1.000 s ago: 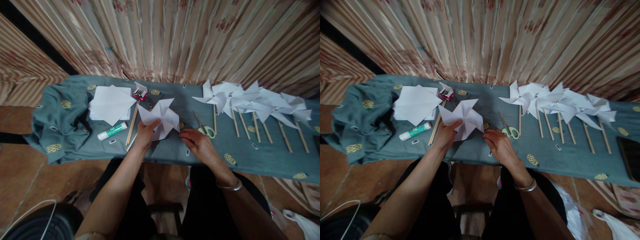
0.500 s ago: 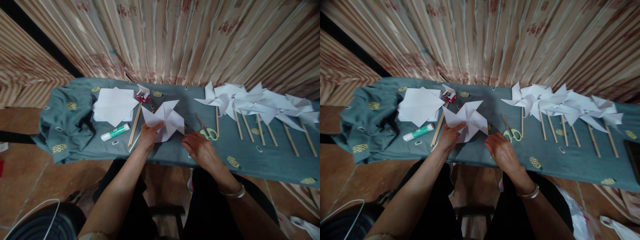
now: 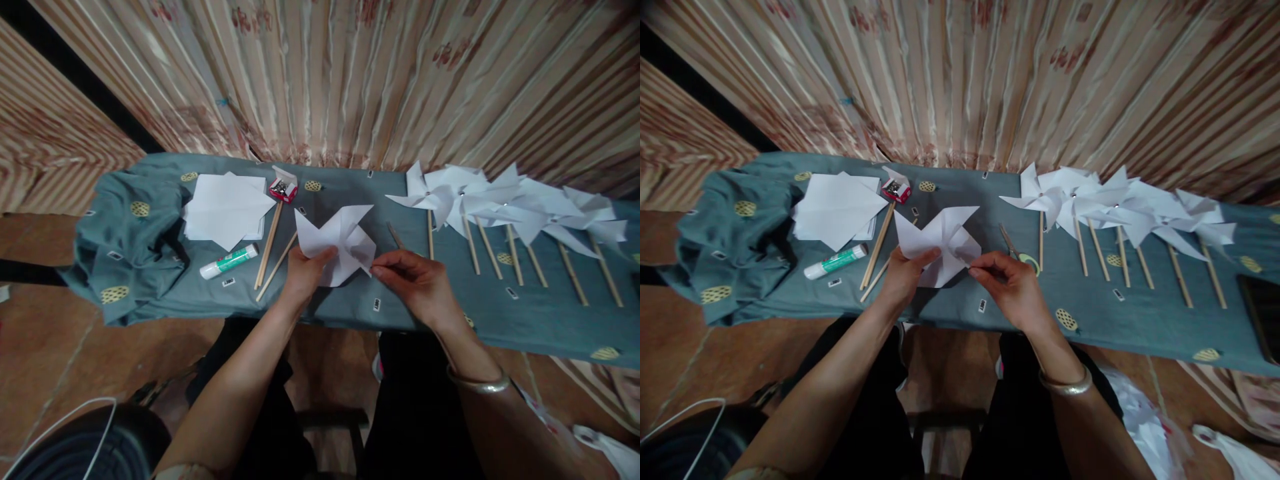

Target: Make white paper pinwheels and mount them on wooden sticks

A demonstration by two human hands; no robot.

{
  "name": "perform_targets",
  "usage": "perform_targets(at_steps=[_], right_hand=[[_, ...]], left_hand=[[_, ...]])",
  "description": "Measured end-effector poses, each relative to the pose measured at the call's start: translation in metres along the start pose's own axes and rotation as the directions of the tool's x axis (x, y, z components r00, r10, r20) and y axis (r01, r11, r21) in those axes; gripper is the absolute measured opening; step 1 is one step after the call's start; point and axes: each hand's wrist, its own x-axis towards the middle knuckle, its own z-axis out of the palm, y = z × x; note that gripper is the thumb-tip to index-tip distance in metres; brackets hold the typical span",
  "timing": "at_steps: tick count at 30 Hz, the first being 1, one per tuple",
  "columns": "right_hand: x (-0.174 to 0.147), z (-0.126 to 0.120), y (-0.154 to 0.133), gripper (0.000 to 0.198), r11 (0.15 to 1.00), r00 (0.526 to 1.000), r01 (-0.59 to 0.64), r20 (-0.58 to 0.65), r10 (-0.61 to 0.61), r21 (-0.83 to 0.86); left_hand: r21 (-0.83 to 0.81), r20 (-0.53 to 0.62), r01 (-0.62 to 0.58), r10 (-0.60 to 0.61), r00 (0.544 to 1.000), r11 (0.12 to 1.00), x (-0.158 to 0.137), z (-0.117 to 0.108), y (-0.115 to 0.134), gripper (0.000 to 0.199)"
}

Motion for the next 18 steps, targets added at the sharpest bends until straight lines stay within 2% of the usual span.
perform_targets(at_steps=[3, 7, 10, 18], right_hand=[[0.003, 0.006, -0.004, 0.01, 0.999, 0.999, 0.021, -0.024, -0.02, 0.045], [0.005, 0.012, -0.008, 0.006, 0.977, 0.981, 0.147, -0.105, -0.164, -0.158], [0.007, 0.015, -0.005, 0.006, 0.935, 0.957, 0.224, -0.117, -0.264, -0.275], [0.009, 0.02, 0.005, 0.006, 0.918, 0.958, 0.242, -0.07, -0.277, -0.315]], left_hand=[[0.046, 0.022, -0.028, 0.027, 0.999, 0.999, -0.004, 0.005, -0.001, 0.02], [0.087, 0.041, -0.018, 0.014, 0.999, 0.996, -0.009, 0.011, -0.004, 0.018], [0.085, 0.035, -0.001, -0.002, 0.999, 0.996, -0.011, 0.013, -0.006, 0.017], [0.109, 0.049, -0.017, 0.012, 0.999, 0.994, -0.014, 0.011, -0.003, 0.011]])
